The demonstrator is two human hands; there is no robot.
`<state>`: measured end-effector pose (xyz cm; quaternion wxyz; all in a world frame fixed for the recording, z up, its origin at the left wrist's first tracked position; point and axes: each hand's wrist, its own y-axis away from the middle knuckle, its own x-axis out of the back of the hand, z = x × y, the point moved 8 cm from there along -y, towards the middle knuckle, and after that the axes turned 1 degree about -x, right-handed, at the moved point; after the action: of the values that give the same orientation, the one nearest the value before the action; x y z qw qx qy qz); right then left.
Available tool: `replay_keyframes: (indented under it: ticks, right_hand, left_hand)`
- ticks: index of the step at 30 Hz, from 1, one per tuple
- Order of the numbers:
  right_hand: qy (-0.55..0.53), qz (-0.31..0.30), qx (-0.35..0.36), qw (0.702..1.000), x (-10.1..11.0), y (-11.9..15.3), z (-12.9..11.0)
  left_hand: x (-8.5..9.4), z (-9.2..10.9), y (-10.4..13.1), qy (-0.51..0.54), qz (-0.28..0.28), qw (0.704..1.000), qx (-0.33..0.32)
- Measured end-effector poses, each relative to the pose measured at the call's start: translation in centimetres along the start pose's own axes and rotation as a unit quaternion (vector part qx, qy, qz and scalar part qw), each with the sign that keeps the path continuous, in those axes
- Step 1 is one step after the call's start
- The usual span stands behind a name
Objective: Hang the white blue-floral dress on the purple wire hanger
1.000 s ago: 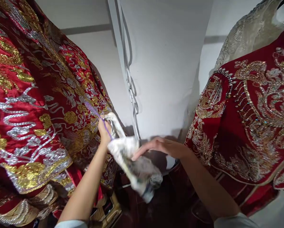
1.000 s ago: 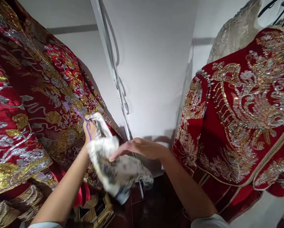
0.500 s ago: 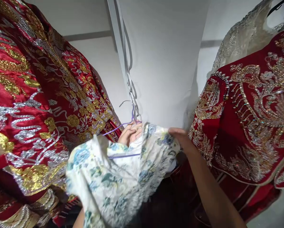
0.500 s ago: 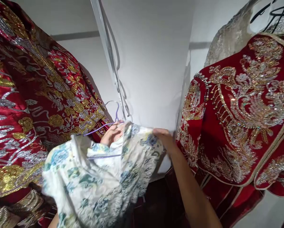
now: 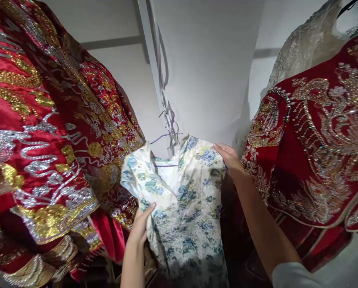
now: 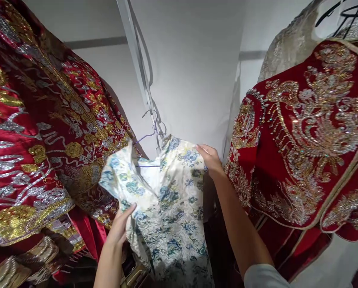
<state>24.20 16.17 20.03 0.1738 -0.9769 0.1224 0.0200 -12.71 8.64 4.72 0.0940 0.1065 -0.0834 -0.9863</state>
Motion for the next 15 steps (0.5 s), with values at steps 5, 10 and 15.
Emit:
replay_keyframes:
  ticks: [5,10,15]
  right_hand:
    - [0.159,0.229,0.106,0.954,1.1,6.7,2.2]
    - [0.077,-0.212,-0.086,0.970,-10.5,13.0,10.6]
    - [-0.030,-0.212,-0.170,0.962,-11.4,14.5,12.7]
  left_hand:
    - [-3.6,-1.8,1.1,0.097,-0.029,0.995,-0.025]
    - [-7.3,-2.8,1.9,0.113,-0.076,0.991,-0.009]
    - [-7.6,-3.8,2.6,0.160,-0.090,0.982,0.036]
